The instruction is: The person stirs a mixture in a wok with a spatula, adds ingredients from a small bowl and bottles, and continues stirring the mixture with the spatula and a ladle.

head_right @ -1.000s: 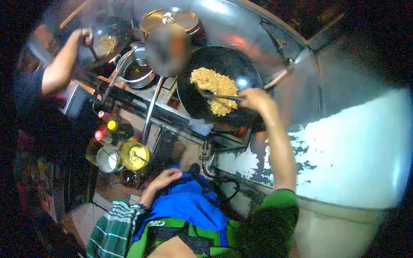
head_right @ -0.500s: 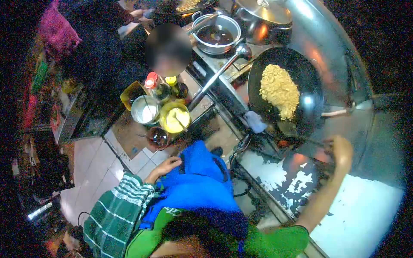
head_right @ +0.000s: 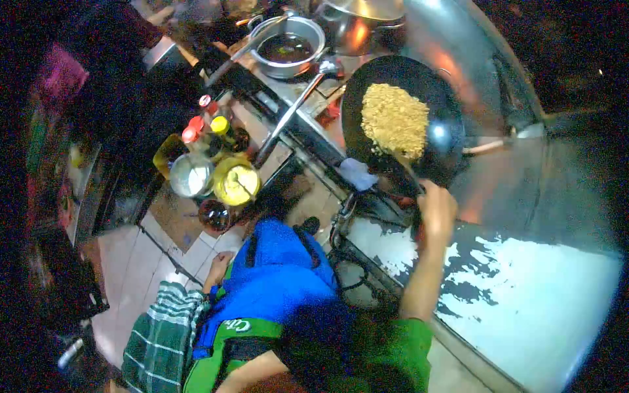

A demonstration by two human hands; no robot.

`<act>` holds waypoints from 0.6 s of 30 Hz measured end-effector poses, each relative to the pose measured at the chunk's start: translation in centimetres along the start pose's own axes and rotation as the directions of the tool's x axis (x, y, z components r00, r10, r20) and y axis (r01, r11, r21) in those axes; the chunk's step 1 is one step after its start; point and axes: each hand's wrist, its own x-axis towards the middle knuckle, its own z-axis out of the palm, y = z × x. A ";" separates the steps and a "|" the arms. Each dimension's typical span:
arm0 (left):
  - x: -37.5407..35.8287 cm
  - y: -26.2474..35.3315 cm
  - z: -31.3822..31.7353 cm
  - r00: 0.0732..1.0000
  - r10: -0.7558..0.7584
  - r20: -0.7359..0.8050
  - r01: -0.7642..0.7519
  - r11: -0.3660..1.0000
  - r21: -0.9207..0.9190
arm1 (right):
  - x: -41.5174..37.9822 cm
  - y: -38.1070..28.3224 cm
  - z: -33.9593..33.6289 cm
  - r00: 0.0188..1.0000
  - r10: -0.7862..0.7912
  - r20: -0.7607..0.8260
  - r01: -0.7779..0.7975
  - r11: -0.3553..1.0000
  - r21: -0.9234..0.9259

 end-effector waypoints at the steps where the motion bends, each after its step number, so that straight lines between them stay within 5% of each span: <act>1: -0.1 0.4 0.4 0.998 -0.056 0.022 0.056 0.998 0.013 | 0.6 -1.8 1.2 0.999 -0.014 -0.038 0.015 1.000 0.020; 2: -0.2 1.1 0.5 0.993 -0.111 0.036 0.111 0.994 0.024 | 1.5 -1.9 3.6 0.996 -0.014 -0.086 0.022 0.995 0.092; 4: 0.0 0.7 0.3 0.999 0.035 0.022 -0.038 0.983 0.180 | 1.7 -3.0 4.7 0.999 0.007 0.054 -0.011 0.997 0.076; 6: -1.0 1.3 -0.2 0.996 0.083 -0.030 -0.076 0.980 0.185 | 0.7 -4.8 5.8 0.955 -0.196 -0.224 0.220 0.971 0.089; 8: -1.5 2.0 -0.6 0.997 0.000 -0.073 0.013 0.986 0.168 | -0.7 -10.1 5.8 0.891 -0.320 -0.321 0.422 0.846 0.326; 10: -1.9 1.7 -1.0 0.995 -0.053 -0.084 0.066 0.985 0.160 | -2.6 -16.6 6.8 0.881 -0.459 -0.113 0.406 0.613 0.678; 12: -2.0 0.3 -0.8 0.988 -0.089 -0.129 0.101 0.990 0.094 | -4.3 -22.4 8.4 0.724 -0.677 -0.137 0.538 0.429 0.726; 14: -3.0 -1.2 -0.8 0.987 -0.005 -0.160 0.024 0.993 0.116 | -5.5 -26.5 10.8 0.704 -0.703 -0.099 0.567 0.473 0.675; 16: -4.5 -0.8 -1.0 0.976 0.006 -0.219 0.039 0.979 0.202 | -5.0 -29.3 15.2 0.680 -0.727 -0.093 0.457 0.322 0.829; 18: -4.3 -3.1 -1.1 0.981 -0.052 -0.189 0.071 0.993 0.095 | -4.3 -31.0 18.4 0.646 -0.732 -0.216 0.574 0.281 0.769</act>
